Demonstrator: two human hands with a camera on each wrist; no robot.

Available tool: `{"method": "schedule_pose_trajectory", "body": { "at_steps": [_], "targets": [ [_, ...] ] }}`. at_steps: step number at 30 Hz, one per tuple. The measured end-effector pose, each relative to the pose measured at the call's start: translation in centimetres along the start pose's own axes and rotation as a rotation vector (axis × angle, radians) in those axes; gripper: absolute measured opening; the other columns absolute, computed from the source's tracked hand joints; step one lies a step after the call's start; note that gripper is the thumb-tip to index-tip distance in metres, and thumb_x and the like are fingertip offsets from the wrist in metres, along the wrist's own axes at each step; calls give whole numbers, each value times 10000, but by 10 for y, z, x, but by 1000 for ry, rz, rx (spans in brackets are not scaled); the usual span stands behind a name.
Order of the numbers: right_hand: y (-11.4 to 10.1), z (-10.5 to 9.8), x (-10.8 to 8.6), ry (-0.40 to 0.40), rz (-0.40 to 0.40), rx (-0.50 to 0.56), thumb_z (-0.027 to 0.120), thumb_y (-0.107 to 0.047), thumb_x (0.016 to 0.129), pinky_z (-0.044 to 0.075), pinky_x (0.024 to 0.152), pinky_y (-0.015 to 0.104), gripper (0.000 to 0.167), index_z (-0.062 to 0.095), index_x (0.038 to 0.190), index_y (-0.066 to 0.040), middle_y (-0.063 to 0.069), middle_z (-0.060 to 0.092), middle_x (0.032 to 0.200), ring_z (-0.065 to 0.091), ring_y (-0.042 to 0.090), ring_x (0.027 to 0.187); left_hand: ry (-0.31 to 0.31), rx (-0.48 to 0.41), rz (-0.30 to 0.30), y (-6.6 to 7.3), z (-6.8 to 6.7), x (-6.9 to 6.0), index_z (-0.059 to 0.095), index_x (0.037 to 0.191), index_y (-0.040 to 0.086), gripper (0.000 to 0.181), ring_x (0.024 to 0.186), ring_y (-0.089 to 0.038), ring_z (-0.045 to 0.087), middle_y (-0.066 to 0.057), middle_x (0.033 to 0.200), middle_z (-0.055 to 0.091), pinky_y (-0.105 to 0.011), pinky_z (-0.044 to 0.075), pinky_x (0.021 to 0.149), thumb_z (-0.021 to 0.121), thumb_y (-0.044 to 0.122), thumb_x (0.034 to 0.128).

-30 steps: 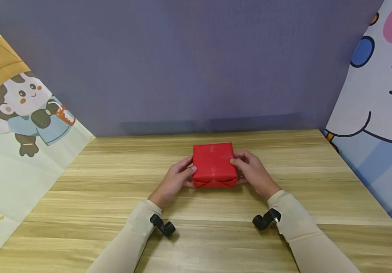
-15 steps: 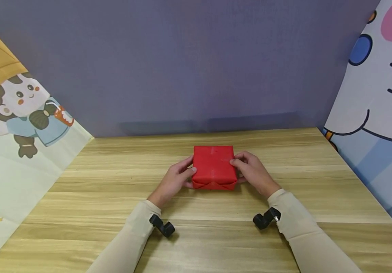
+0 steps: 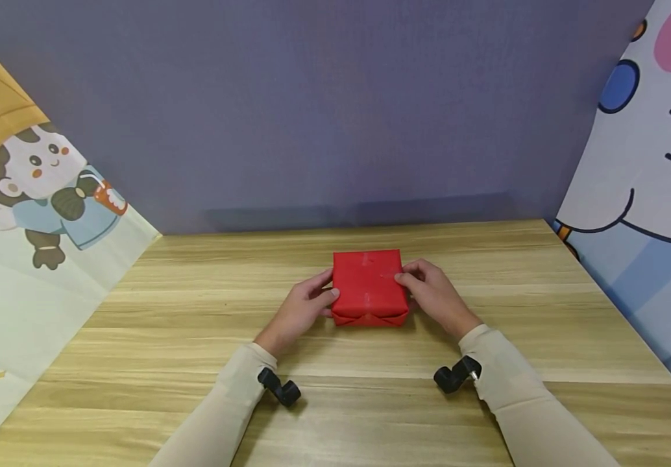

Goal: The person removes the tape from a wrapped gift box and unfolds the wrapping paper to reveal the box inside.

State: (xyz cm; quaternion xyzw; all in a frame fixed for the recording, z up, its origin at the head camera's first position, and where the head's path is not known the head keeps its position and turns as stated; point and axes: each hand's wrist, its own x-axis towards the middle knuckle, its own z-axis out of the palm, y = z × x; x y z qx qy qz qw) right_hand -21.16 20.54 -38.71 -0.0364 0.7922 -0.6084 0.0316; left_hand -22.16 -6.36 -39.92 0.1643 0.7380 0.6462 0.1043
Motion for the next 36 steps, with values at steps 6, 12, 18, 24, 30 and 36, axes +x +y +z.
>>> {"method": "schedule_pose_trajectory", "body": {
  "at_steps": [6,12,18,24,30,36],
  "targets": [
    [1,0,1,12,-7,-30,556,-235,1029,574,779,301,422,505,1321,67,227,550,1284,638,150,941,30,87,35,0,1,1,433,1513,72,582,1282,-200,559,-45,1496,492,-301,482,1004,645,201,986],
    [2,0,2,12,3,-42,558,-257,1030,576,767,298,464,482,1359,61,231,552,1286,642,159,933,32,83,48,-1,1,2,435,1504,37,578,1295,-214,546,-82,1479,508,-312,472,1018,641,186,985],
    [1,0,1,15,-2,-54,562,-255,1031,574,755,281,485,465,1382,64,230,552,1287,644,159,925,35,77,57,-3,2,2,436,1501,31,564,1264,-203,572,-81,1464,524,-302,493,990,630,190,997],
    [0,-1,0,22,-24,-85,565,-244,1028,571,744,265,492,454,1388,72,230,556,1258,646,166,922,30,81,62,-2,2,2,434,1503,34,550,1247,-196,585,-78,1460,527,-302,500,980,614,201,1011],
    [0,0,1,63,-84,-157,589,-219,1013,540,784,216,474,477,1372,69,243,557,1289,629,295,1058,27,82,60,-4,2,2,431,1507,45,544,1233,-211,592,-88,1453,532,-307,501,980,602,216,1020],
    [-6,4,-2,114,-150,-249,629,-217,992,510,967,454,383,578,1283,26,232,581,1316,586,383,1201,19,87,53,-4,1,2,416,1518,66,545,1257,-235,574,-89,1468,516,-323,503,982,591,220,1026]
  ]
}}
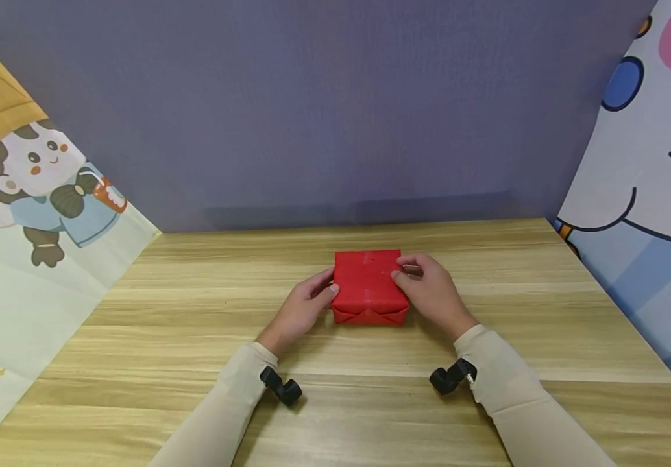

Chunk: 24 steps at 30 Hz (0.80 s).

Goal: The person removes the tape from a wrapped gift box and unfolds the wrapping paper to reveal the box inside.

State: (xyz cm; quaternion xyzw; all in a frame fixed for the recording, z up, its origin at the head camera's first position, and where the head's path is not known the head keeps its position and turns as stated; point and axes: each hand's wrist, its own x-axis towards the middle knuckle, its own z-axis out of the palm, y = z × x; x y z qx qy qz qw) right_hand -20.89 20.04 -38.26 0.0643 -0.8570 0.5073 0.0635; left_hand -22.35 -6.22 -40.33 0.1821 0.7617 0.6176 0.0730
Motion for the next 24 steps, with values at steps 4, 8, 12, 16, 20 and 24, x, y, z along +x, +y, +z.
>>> {"method": "schedule_pose_trajectory", "body": {
  "at_steps": [4,8,12,16,20,24],
  "targets": [
    [-5,4,-2,12,-29,-55,658,-220,979,465,1013,525,315,645,1209,-6,217,573,1317,578,400,1217,-11,23,-10,16,-1,-6,394,1515,4,542,1285,-273,551,-136,1481,495,-334,500,989,572,174,1032],
    [-4,7,-2,16,-38,-69,678,-238,969,494,984,512,279,684,1165,-40,183,554,1323,595,400,1194,-15,46,-7,22,-1,-8,392,1504,-34,541,1292,-297,543,-162,1477,494,-348,496,997,577,135,1025],
    [-3,9,-1,37,-68,-90,706,-252,952,517,953,503,262,718,1129,-59,183,547,1327,581,385,1195,-16,58,5,3,0,0,395,1518,21,554,1306,-285,534,-125,1489,488,-368,483,1015,595,158,1020],
    [-4,9,-1,58,-98,-130,727,-248,938,524,938,504,251,745,1104,-61,213,534,1347,534,387,1230,-8,83,26,-2,0,2,431,1514,79,550,1298,-257,544,-83,1480,506,-371,465,1036,614,219,1015],
    [-6,9,-2,72,-106,-169,730,-244,934,523,933,522,238,761,1085,-62,239,530,1359,496,398,1261,-9,106,35,-3,0,1,459,1506,112,554,1279,-222,560,-43,1463,529,-353,455,1044,631,274,1005],
    [-8,9,-3,92,-122,-196,727,-215,933,520,927,541,195,772,1046,-62,254,544,1342,470,396,1282,-15,112,36,-3,1,0,463,1505,124,566,1272,-197,564,-20,1454,539,-335,449,1047,636,311,1000]
  ]
}}
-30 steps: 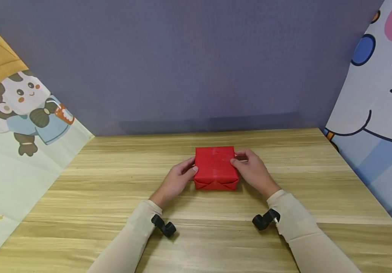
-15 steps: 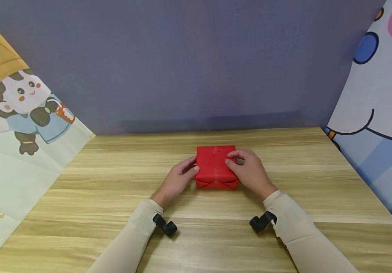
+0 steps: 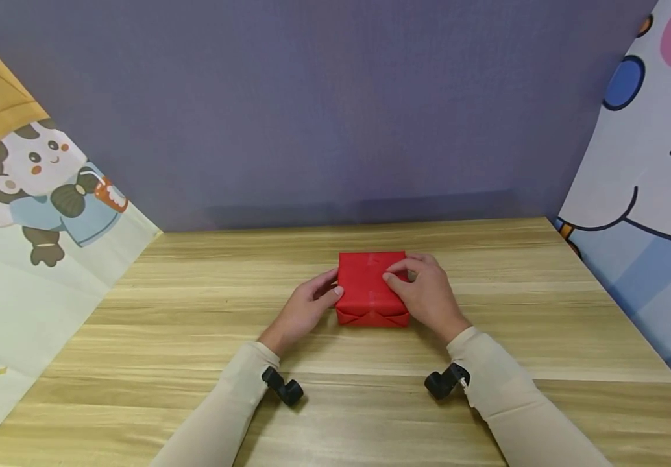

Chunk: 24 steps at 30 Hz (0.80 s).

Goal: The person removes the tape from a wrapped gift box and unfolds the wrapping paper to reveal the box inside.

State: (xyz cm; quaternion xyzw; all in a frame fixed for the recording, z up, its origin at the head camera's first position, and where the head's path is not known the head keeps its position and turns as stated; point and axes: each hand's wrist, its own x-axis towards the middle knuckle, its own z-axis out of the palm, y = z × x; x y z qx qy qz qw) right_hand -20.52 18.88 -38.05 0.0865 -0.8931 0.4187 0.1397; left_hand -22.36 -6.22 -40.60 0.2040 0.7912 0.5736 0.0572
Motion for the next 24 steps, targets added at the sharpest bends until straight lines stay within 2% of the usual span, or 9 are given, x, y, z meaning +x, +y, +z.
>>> {"method": "schedule_pose_trajectory", "body": {
  "at_steps": [13,24],
  "targets": [
    [0,4,0,59,-23,-23,706,-142,933,511,919,553,105,765,965,-61,265,556,1282,497,392,1236,-1,-5,-5,1,1,0,465,1504,132,570,1265,-224,570,-34,1461,531,-373,453,1048,643,318,995],
    [2,7,0,70,-37,10,660,-102,958,511,916,547,99,735,963,-38,257,542,1298,492,383,1250,-1,15,-18,2,0,-1,467,1502,114,576,1242,-195,585,-12,1446,547,-322,477,1013,639,324,994]
  ]
}}
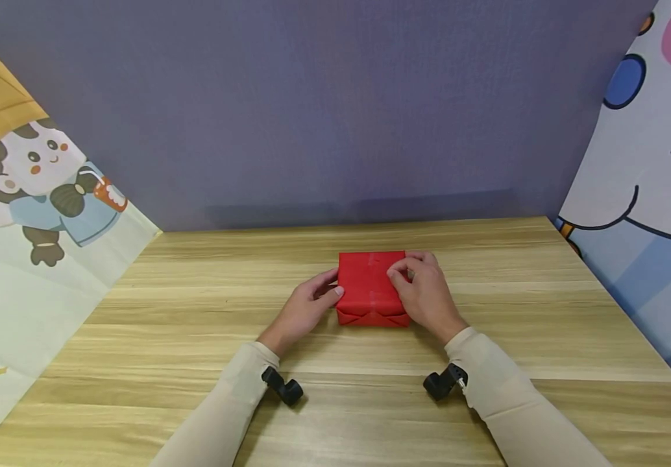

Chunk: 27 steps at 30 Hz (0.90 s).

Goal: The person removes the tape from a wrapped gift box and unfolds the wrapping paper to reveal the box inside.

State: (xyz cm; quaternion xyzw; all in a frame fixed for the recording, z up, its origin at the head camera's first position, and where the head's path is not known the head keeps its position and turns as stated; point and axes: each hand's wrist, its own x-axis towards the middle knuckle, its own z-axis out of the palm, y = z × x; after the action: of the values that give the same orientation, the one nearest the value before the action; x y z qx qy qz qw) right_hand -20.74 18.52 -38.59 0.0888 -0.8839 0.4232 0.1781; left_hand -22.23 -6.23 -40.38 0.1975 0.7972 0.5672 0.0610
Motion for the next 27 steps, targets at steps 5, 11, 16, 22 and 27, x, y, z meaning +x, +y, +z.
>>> {"method": "schedule_pose_trajectory", "body": {
  "at_steps": [5,11,16,22,27],
  "targets": [
    [1,-1,0,-23,21,18,607,-138,1000,481,969,549,167,704,981,-3,254,520,1330,479,395,1267,9,-19,0,0,0,-1,484,1489,110,564,1241,-217,586,-21,1434,556,-342,481,1012,643,322,991],
    [3,-3,0,-38,34,46,569,-192,1027,476,984,554,252,692,1016,28,248,510,1348,476,396,1273,19,-39,-15,0,0,-1,495,1480,160,548,1238,-186,579,31,1414,563,-346,480,1010,657,320,981],
    [4,-5,0,-29,55,63,566,-193,1028,468,989,555,257,679,1028,38,250,515,1346,534,403,1205,22,-41,-25,2,2,0,452,1502,153,582,1252,-225,565,-4,1431,543,-380,472,1024,654,321,982],
    [7,-9,1,-19,111,105,571,-227,1026,487,949,435,269,687,1035,15,216,552,1371,580,368,1152,-11,-41,-89,6,6,1,319,1567,170,766,1268,-259,530,-26,1497,451,-417,452,1042,704,372,936],
    [10,-10,4,-18,178,180,561,-245,1024,498,763,186,301,687,1030,28,182,596,1343,616,252,1023,4,-40,-102,6,6,1,316,1568,154,785,1258,-244,537,-20,1485,459,-394,457,1037,715,366,926]
  ]
}}
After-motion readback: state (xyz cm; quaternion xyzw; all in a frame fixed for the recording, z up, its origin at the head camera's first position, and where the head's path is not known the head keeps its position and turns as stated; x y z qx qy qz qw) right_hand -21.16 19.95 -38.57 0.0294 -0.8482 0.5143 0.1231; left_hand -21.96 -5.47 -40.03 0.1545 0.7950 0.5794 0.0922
